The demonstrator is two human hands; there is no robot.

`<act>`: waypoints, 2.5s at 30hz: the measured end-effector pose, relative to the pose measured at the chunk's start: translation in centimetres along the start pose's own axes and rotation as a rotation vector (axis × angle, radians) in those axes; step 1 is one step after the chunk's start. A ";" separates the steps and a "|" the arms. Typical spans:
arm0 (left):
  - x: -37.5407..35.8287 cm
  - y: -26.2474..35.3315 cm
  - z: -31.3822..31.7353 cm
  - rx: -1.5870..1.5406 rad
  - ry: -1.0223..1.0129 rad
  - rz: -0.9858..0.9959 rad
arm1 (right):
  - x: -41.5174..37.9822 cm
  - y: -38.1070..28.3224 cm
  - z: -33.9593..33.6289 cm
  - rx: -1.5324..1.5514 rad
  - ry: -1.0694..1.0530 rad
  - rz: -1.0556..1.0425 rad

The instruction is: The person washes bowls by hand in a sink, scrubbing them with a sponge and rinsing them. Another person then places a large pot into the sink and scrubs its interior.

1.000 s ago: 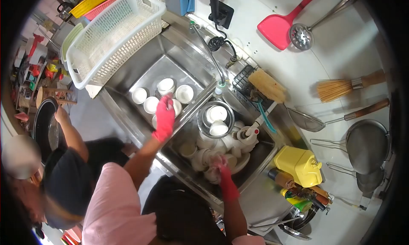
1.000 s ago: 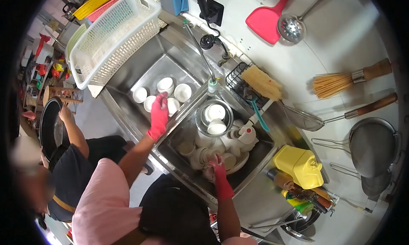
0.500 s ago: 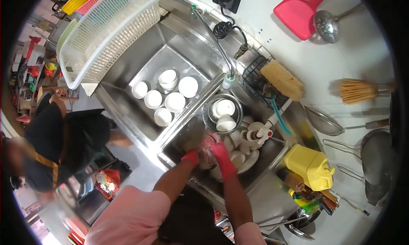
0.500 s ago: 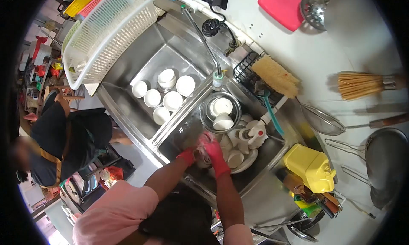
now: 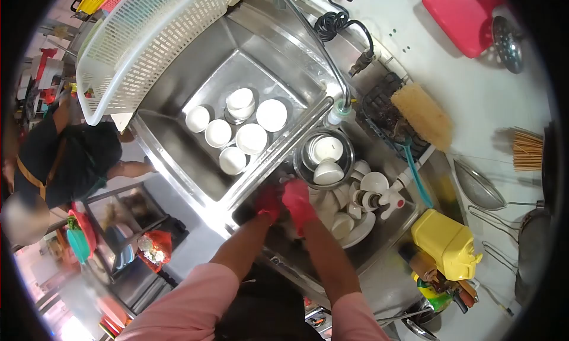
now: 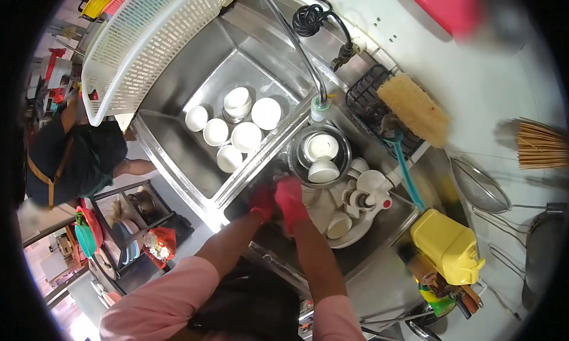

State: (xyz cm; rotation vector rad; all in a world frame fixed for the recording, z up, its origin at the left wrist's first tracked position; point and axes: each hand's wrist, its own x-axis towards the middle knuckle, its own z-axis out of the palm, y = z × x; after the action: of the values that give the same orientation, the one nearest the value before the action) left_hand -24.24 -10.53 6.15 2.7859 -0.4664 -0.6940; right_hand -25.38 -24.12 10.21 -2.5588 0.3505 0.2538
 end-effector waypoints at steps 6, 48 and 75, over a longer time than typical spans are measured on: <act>-0.2 4.0 -6.6 0.086 -0.186 0.250 | -5.9 1.7 -8.8 0.842 0.375 0.375; -14.4 15.2 -14.2 -0.952 -0.495 -0.180 | -16.3 -0.1 -11.8 0.548 0.403 0.472; -12.4 17.1 -16.5 -0.811 -0.302 0.272 | -18.6 1.2 -21.5 -0.004 0.114 -0.028</act>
State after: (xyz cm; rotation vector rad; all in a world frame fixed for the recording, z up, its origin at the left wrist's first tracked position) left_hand -30.83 -19.48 30.51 1.8356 -0.4685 -0.9711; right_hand -41.08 -32.98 32.28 -2.5860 0.3567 0.0991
